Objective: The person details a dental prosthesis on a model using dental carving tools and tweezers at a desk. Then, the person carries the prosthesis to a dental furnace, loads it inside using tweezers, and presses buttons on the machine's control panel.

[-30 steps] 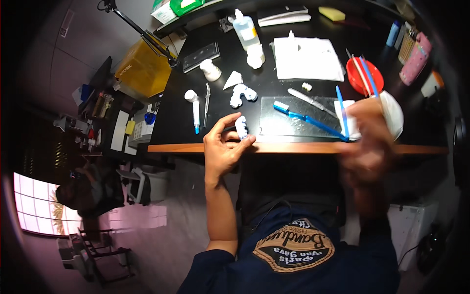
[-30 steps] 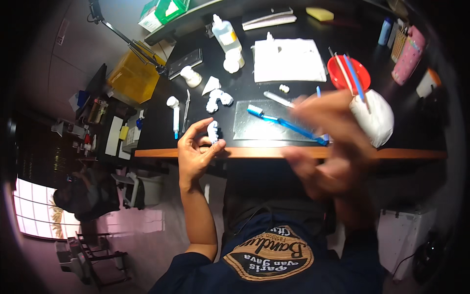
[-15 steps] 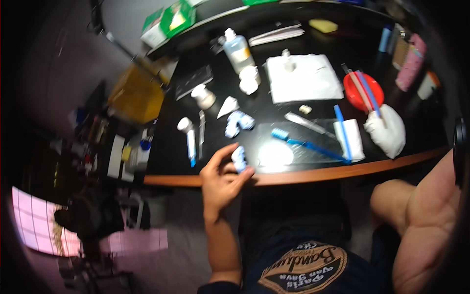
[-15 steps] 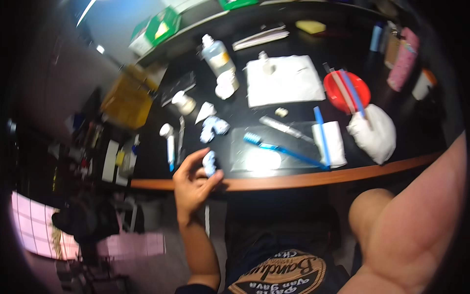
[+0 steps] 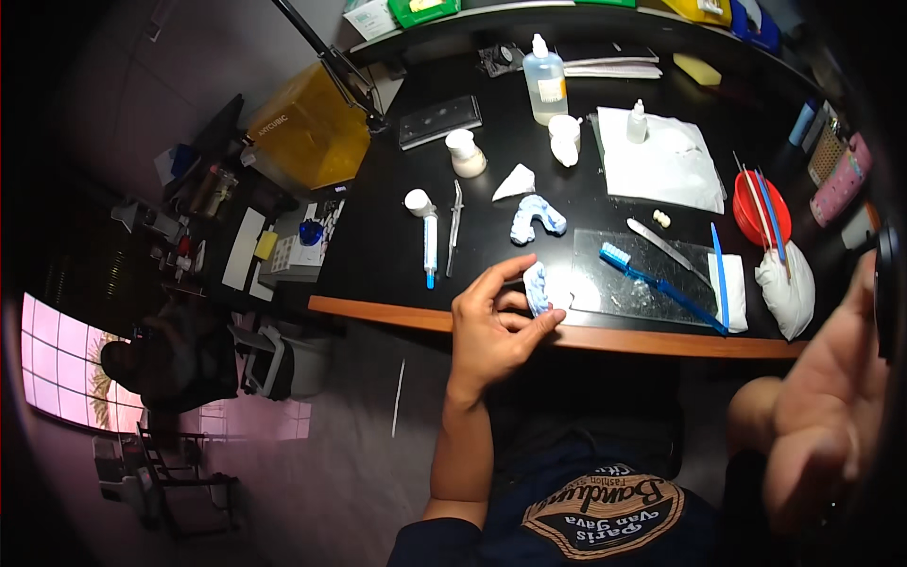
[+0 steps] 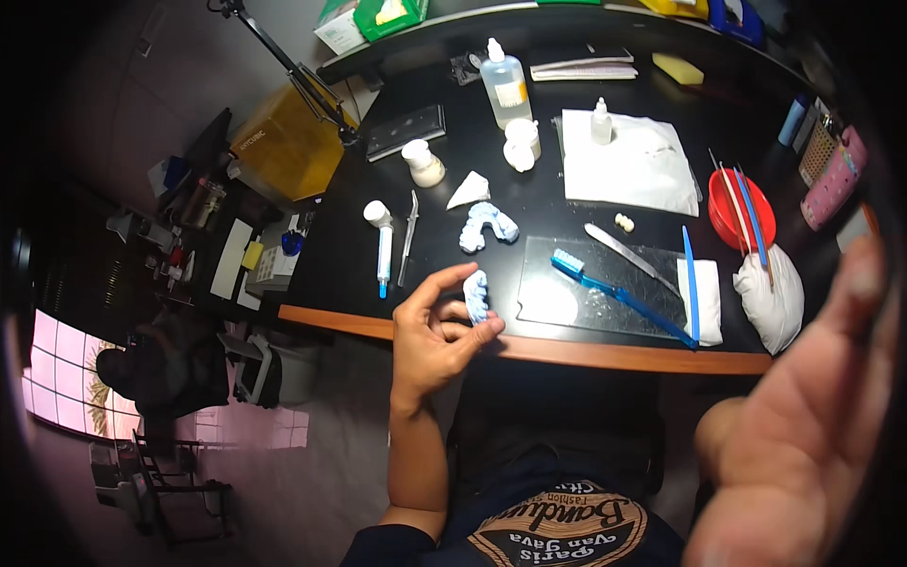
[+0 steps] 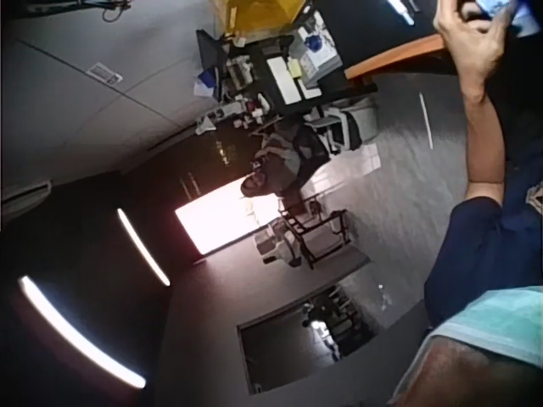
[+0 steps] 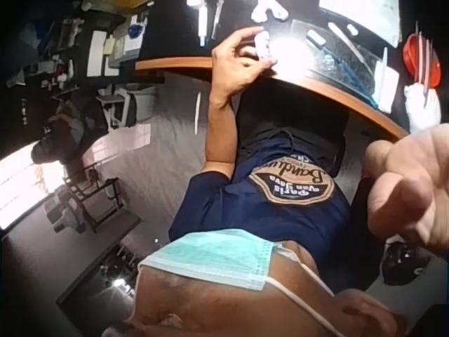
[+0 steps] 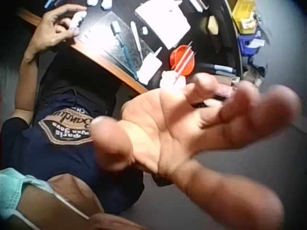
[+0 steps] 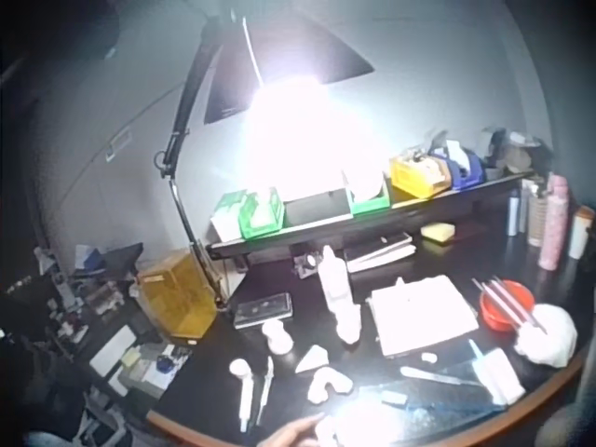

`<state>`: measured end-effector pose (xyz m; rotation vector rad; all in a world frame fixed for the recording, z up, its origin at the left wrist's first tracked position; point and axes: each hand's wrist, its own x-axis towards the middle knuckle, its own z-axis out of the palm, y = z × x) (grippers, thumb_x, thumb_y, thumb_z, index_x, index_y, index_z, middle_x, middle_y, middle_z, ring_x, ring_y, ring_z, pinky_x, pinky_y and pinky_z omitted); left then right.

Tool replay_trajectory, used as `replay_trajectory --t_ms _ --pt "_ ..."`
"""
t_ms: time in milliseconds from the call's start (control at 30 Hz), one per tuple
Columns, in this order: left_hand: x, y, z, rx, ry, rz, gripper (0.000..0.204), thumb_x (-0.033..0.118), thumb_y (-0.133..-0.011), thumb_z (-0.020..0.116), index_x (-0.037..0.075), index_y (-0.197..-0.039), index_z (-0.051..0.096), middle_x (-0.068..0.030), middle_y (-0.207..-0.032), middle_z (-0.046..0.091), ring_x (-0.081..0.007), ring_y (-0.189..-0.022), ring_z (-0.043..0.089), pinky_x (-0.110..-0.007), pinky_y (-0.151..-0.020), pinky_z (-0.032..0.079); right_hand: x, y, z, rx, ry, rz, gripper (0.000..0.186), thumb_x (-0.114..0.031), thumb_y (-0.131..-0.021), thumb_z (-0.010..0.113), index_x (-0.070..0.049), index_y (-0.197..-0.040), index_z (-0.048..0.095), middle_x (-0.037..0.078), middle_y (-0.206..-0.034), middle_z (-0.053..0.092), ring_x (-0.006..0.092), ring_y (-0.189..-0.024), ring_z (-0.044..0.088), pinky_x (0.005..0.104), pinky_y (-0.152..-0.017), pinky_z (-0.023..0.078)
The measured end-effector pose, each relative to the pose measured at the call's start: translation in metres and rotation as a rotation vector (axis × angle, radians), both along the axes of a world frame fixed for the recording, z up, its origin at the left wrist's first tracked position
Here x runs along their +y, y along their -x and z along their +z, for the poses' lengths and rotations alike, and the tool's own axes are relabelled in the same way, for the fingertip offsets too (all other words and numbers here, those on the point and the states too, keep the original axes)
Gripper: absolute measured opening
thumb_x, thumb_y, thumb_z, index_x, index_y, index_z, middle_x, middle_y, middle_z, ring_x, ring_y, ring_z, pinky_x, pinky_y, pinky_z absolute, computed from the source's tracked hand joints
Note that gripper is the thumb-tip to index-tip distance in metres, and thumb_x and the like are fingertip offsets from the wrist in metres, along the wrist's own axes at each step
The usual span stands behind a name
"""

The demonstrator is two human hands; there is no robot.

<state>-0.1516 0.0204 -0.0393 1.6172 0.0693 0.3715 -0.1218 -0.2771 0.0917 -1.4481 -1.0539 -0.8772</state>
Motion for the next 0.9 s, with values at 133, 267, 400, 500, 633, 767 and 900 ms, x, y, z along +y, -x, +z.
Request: replay_trajectory --t_ms 133,267,400,500,633,767,900 --pt "0.004 0.005 -0.006 -0.016 -0.017 -0.036 0.059 -0.005 -0.082 0.085 -0.011 -0.134 0.058 -0.017 -0.104 0.072 -0.0149 -0.088 0.075 -0.022 -0.066 0.063 0.032 -0.015 -0.039 0.107 0.124 -0.068 0.035 -0.013 -0.085 0.073 -0.005 -0.118 0.064 0.018 -0.107 0.057 0.0234 -0.091 0.054 0.0316 -0.08 0.045" --pt "0.008 0.008 -0.004 -0.015 -0.094 -0.067 0.061 -0.009 -0.082 0.083 -0.01 -0.137 0.056 -0.0174 -0.097 0.075 -0.0153 -0.087 0.075 -0.021 -0.067 0.062 0.045 -0.021 -0.092 0.269 0.216 -0.055 0.029 0.016 -0.077 0.072 -0.001 -0.099 0.074 0.009 -0.088 0.064 0.0148 -0.073 0.061 0.0246 -0.06 0.046" --pt "-0.004 -0.005 0.003 -0.013 0.046 -0.115 0.063 -0.01 -0.081 0.084 -0.009 -0.137 0.055 -0.0172 -0.097 0.075 -0.0147 -0.085 0.075 -0.022 -0.067 0.063 0.045 -0.033 -0.127 0.265 0.271 -0.085 0.024 0.016 -0.075 0.071 0.002 -0.094 0.075 0.01 -0.086 0.064 0.014 -0.069 0.06 0.023 -0.055 0.044" --pt "-0.021 -0.017 0.008 -0.16 0.035 -0.133 0.066 -0.011 -0.078 0.086 -0.01 -0.137 0.054 -0.0159 -0.101 0.071 -0.015 -0.086 0.074 -0.022 -0.064 0.063 0.05 -0.033 -0.129 0.297 0.309 -0.109 0.022 0.016 -0.075 0.071 0.003 -0.092 0.075 0.01 -0.085 0.064 0.0147 -0.07 0.062 0.0239 -0.056 0.046" --pt "-0.029 -0.037 0.001 -0.174 0.045 -0.185 0.066 -0.012 -0.078 0.085 -0.009 -0.136 0.055 -0.0165 -0.102 0.07 -0.0152 -0.086 0.074 -0.022 -0.062 0.062 0.052 -0.037 -0.13 0.367 0.287 -0.143 0.021 0.015 -0.076 0.072 0.003 -0.092 0.075 0.009 -0.083 0.064 0.0152 -0.068 0.062 0.0246 -0.056 0.047" --pt "-0.025 -0.026 0.002 -0.038 0.257 -0.2 0.065 -0.012 -0.077 0.085 -0.009 -0.135 0.057 -0.0164 -0.107 0.068 -0.0137 -0.09 0.073 -0.02 -0.064 0.06 0.055 -0.038 -0.135 0.331 0.273 -0.156 0.02 0.014 -0.075 0.073 0.002 -0.091 0.075 0.008 -0.083 0.064 0.0137 -0.065 0.06 0.0245 -0.053 0.044" --pt "-0.025 -0.027 0.0 -0.226 0.01 -0.202 0.063 -0.011 -0.074 0.088 -0.01 -0.131 0.061 -0.0171 -0.125 0.061 -0.0111 -0.092 0.071 -0.02 -0.069 0.061 0.055 -0.036 -0.133 0.349 0.306 -0.167 0.02 0.014 -0.075 0.074 0.002 -0.092 0.075 0.009 -0.083 0.065 0.0132 -0.062 0.059 0.0238 -0.051 0.042"
